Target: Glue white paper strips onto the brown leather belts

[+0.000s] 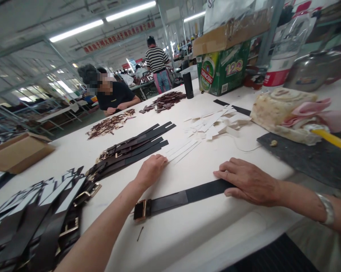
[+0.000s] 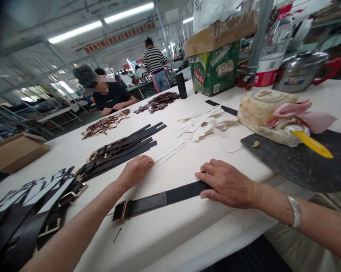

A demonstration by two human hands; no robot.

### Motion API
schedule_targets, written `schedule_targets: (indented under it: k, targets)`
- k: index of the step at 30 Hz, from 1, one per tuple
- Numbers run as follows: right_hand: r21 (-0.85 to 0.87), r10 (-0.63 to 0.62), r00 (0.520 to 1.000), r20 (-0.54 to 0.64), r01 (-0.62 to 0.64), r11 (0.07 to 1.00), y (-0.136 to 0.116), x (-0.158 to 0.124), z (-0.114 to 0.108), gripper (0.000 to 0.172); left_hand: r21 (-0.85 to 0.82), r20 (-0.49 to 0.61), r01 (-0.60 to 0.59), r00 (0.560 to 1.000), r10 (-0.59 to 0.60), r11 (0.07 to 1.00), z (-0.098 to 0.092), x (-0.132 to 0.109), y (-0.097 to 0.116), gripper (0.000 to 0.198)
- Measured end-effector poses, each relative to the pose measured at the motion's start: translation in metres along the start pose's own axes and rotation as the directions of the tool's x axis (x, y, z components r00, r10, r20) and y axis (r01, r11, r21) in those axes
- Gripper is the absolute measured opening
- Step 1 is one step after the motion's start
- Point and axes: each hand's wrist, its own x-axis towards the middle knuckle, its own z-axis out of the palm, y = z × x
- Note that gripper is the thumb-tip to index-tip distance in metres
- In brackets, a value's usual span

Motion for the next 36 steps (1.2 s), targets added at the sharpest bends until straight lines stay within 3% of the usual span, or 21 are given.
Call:
schedule_targets:
  k: [5,8,10,13,15,18,22,25,28,31,34,36]
  targets:
    - [0.063,0.029,0.999,-0.034,-0.026,0.998,-0.002,0.001,-0.005,0.046,0.062,-0.171,-0.015,0.985,0.025,0.998,-0.001,0.001,-0.001,0.019]
    - [0.248,0.178,0.971,-0.159,-0.135,0.959,-0.007,0.006,-0.011,0.037,0.105,-0.294,-0.004,0.955,0.035,0.994,-0.012,-0.002,0.011,0.019]
    - [0.519,0.391,0.901,-0.188,-0.247,0.818,-0.011,0.014,-0.013,0.034,0.132,-0.344,-0.018,0.937,0.063,0.991,-0.021,-0.006,0.025,0.016]
    - [0.897,0.650,0.760,0.013,-0.296,0.328,-0.014,0.035,-0.006,0.034,0.219,-0.413,-0.073,0.897,0.160,0.973,-0.031,-0.013,0.047,0.011]
    - [0.968,0.726,0.680,0.106,-0.237,0.081,-0.012,0.050,0.002,0.035,0.264,-0.471,-0.076,0.860,0.197,0.962,-0.035,-0.015,0.057,0.011]
    - [0.989,0.784,0.614,0.093,-0.148,-0.002,-0.007,0.068,0.007,0.038,0.256,-0.539,-0.041,0.824,0.178,0.966,-0.040,-0.019,0.063,0.014]
    - [0.996,0.747,0.659,0.091,-0.044,-0.083,-0.009,0.082,-0.005,0.040,0.210,-0.584,-0.070,0.791,0.182,0.975,-0.049,-0.028,0.074,0.010]
    - [0.983,0.744,0.666,0.053,0.098,-0.158,-0.024,0.090,-0.017,0.041,0.198,-0.540,-0.162,0.805,0.245,0.967,-0.051,-0.038,0.096,0.014]
    - [0.961,0.780,0.626,-0.015,0.223,-0.160,-0.041,0.096,-0.025,0.042,0.242,-0.460,-0.300,0.801,0.382,0.923,-0.048,-0.046,0.122,0.017]
    - [0.973,0.784,0.617,-0.068,0.216,-0.086,-0.050,0.098,-0.038,0.041,0.241,-0.414,-0.382,0.791,0.450,0.892,-0.044,-0.052,0.137,0.017]
    - [0.988,0.728,0.668,-0.150,0.120,0.094,-0.047,0.093,-0.063,0.035,0.069,-0.407,-0.334,0.851,0.332,0.940,-0.042,-0.058,0.132,0.020]
    - [0.954,0.616,0.764,-0.194,0.000,0.301,-0.040,0.084,-0.080,0.030,-0.121,-0.420,-0.210,0.897,0.142,0.970,-0.041,-0.062,0.122,0.018]
